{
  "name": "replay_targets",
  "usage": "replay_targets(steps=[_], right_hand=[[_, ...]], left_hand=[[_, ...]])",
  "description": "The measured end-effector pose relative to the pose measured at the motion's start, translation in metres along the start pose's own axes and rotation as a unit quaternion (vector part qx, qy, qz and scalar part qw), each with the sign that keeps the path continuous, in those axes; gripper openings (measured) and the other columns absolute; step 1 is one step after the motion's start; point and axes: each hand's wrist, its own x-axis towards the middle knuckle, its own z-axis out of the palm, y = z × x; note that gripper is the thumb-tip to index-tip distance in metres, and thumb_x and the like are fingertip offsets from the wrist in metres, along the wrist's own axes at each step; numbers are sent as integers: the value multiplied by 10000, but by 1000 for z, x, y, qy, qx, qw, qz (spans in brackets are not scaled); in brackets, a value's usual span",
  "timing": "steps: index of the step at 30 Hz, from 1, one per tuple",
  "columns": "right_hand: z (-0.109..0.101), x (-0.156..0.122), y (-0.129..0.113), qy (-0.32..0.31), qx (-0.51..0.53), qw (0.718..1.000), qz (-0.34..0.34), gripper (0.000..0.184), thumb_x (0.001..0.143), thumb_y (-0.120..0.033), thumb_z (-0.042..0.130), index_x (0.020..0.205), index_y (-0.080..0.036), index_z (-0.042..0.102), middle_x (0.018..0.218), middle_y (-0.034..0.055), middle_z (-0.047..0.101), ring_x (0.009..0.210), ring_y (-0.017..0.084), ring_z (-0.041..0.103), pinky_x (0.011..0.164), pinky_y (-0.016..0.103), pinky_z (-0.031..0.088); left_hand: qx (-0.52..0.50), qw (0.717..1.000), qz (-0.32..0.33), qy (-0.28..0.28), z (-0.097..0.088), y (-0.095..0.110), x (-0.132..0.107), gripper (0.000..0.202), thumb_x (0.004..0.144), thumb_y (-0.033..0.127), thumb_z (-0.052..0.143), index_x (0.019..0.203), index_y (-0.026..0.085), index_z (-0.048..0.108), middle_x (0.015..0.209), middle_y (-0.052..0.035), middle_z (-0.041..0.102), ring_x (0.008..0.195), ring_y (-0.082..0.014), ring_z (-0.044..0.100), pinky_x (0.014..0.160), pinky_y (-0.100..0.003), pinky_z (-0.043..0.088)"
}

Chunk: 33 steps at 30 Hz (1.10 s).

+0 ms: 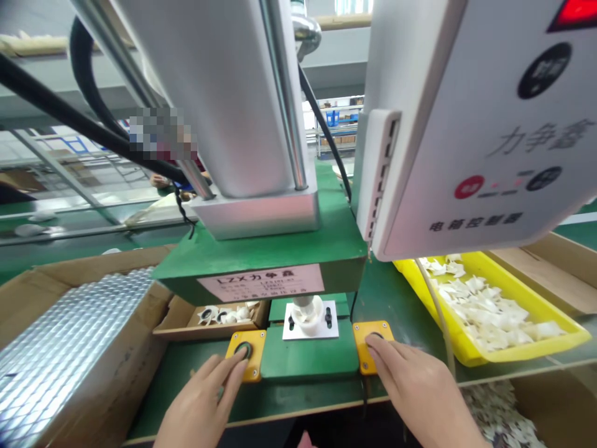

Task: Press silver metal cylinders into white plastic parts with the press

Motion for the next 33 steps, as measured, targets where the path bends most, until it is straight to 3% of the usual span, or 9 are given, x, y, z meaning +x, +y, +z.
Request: replay_targets(steps=[3, 7, 11, 21, 24, 27, 29, 31, 33], right_hand=[[-6, 7, -1, -18, 96, 994, 50, 239, 922, -345, 438, 1107, -291, 578, 1061, 20, 673, 881, 188, 664, 758, 302, 544], [-13, 29, -12, -52, 253, 961, 100, 310, 886, -412, 486, 1175, -309, 533, 1052, 9, 656, 720, 135, 637, 638, 242, 539], [-26, 72, -41, -64, 384, 911, 132, 409, 816, -427, 567, 1183, -258, 507, 969, 18, 635, 619, 109, 561, 553, 230, 489], [-35, 145, -96, -80, 587, 800, 91, 203, 766, -388, 631, 804, -190, 615, 698, -14, 600, 639, 111, 531, 567, 216, 420], [-27, 134, -90, -171, 699, 674, 166, 256, 728, -410, 671, 802, -176, 600, 561, -56, 498, 436, 50, 384, 397, 172, 276], [-28, 117, -73, -201, 844, 445, 223, 326, 735, -449, 658, 886, -168, 591, 647, -35, 547, 415, 22, 361, 352, 142, 184], [-33, 105, -58, -188, 887, 331, 264, 393, 775, -532, 600, 923, -168, 589, 710, -6, 580, 459, 24, 407, 357, 115, 178], [-38, 91, -39, -144, 890, 297, 315, 447, 792, -601, 551, 926, -177, 592, 798, 26, 613, 546, 51, 490, 368, 104, 216], [-43, 76, -17, -77, 868, 337, 357, 370, 796, -552, 579, 886, -193, 594, 905, 44, 629, 650, 87, 554, 374, 114, 260]], left_hand=[[-199, 977, -72, 34, -3, 6, 1, 323, 827, 459, 498, 1035, 260, 645, 802, -26, 612, 705, -191, 589, 655, -299, 472], [-502, 837, -211, 43, -9, 37, 6, 327, 822, 389, 520, 1128, 275, 501, 656, 65, 464, 427, -75, 366, 370, -190, 279], [-643, 739, -197, -49, 1, 67, 19, 303, 775, 257, 535, 1073, 259, 475, 772, 51, 505, 415, -44, 353, 334, -170, 227], [-518, 846, -98, -83, 33, 72, 36, 243, 823, 331, 492, 1023, 194, 500, 687, 59, 488, 426, -57, 367, 395, -200, 278], [-487, 865, -104, -64, 32, 70, 33, 287, 828, 401, 500, 1035, 202, 508, 665, 58, 508, 432, -75, 390, 420, -218, 309], [-496, 862, -95, -47, 35, 67, 33, 289, 825, 391, 502, 1049, 209, 496, 760, 31, 543, 471, -87, 424, 430, -233, 346], [-490, 866, -75, -58, 37, 64, 34, 286, 840, 374, 495, 1072, 207, 479, 800, 18, 547, 519, -97, 460, 478, -246, 397], [-478, 874, -59, -66, 38, 62, 34, 305, 846, 369, 503, 1102, 211, 459, 819, 14, 547, 550, -102, 487, 534, -259, 434], [-473, 878, -44, -58, 36, 61, 35, 345, 839, 368, 524, 1140, 226, 433, 845, 12, 551, 559, -101, 508, 570, -268, 453]])
